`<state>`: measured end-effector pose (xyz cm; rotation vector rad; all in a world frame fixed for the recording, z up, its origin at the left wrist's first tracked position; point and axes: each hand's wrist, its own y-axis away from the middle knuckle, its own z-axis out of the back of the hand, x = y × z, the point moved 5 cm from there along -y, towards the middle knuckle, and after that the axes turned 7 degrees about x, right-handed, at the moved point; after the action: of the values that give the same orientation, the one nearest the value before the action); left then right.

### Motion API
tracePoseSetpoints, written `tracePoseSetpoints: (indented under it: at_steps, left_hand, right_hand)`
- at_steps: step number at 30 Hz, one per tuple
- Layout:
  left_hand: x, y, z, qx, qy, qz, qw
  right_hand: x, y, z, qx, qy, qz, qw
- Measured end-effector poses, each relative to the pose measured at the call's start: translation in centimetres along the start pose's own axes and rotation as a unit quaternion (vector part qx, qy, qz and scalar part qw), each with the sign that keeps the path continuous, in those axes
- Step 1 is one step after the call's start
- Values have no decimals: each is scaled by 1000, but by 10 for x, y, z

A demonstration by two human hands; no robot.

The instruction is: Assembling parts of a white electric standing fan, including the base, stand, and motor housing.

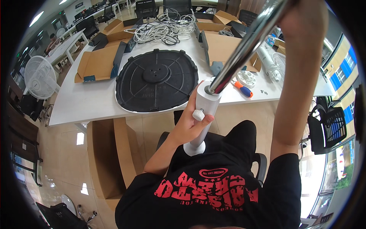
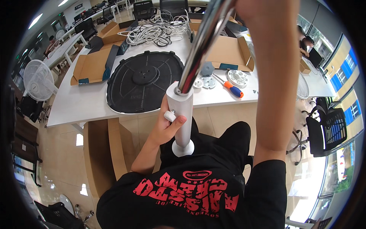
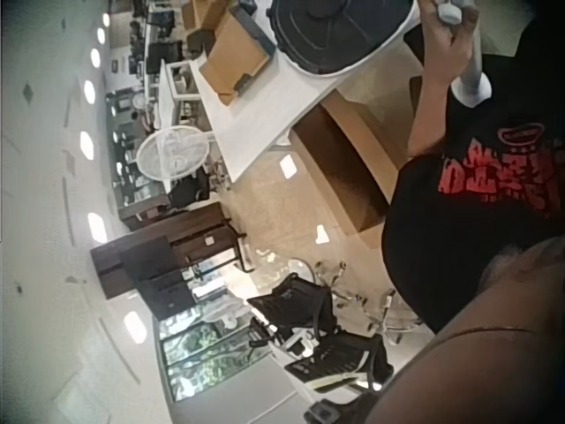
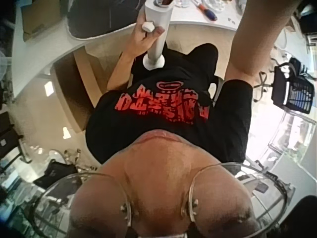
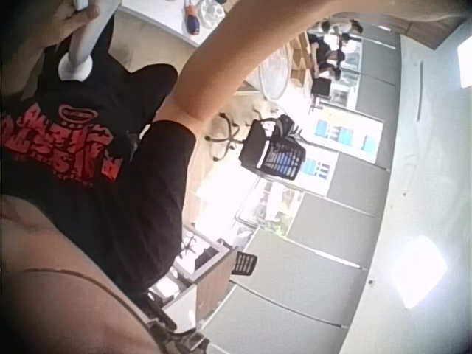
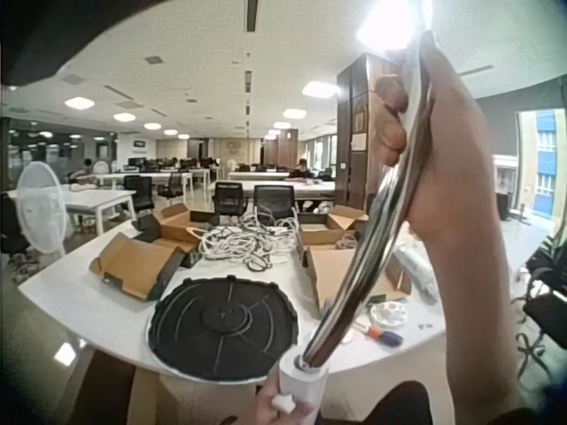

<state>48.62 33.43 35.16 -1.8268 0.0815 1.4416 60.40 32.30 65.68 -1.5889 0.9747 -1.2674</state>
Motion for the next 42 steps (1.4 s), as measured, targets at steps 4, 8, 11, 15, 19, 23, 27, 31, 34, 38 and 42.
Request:
tracePoseSetpoints:
  at_steps: [4, 8, 11, 15, 19, 23, 27, 31, 34, 38, 42]
  left_hand:
    - [-10, -5, -7, 2, -21, -22, 1000]
    - [-2, -6, -2, -1, -8, -20, 1000]
    - [3, -7, 2, -5, 6, -13, 1000]
    - [11, -7, 10, -19, 16, 5, 1000]
    - [19, 0, 8, -26, 32, 18, 999]
    - [16, -2, 5, -54, -45, -38, 997]
    - [13, -2, -1, -7, 18, 5, 1000]
    - [12, -1, 1, -3, 3, -1, 1000]
    - [14, 0, 2, -6, 3, 8, 1000]
    - [19, -3, 0, 2, -8, 6, 1000]
    - [33, 1, 7, -52, -23, -33, 998]
  right_hand:
    - [-29, -18, 15, 20, -87, -84, 992]
    - [-26, -8, -14, 70, -102, -113, 986]
    - [-38, -16, -12, 75, -118, -157, 978]
    - [-55, -26, -7, 84, -78, -191, 975]
    - [-61, -25, -5, 127, -47, -197, 971]
    - [-61, -27, -9, 178, -116, -178, 961]
    - [-65, -22, -10, 185, -117, -185, 958]
    - [-74, -18, -10, 165, -149, -193, 956]
    - [-75, -16, -12, 178, -190, -191, 946]
    - [-73, -13, -10, 172, -187, -191, 948]
    - [-81, -7, -11, 166, -206, -176, 948]
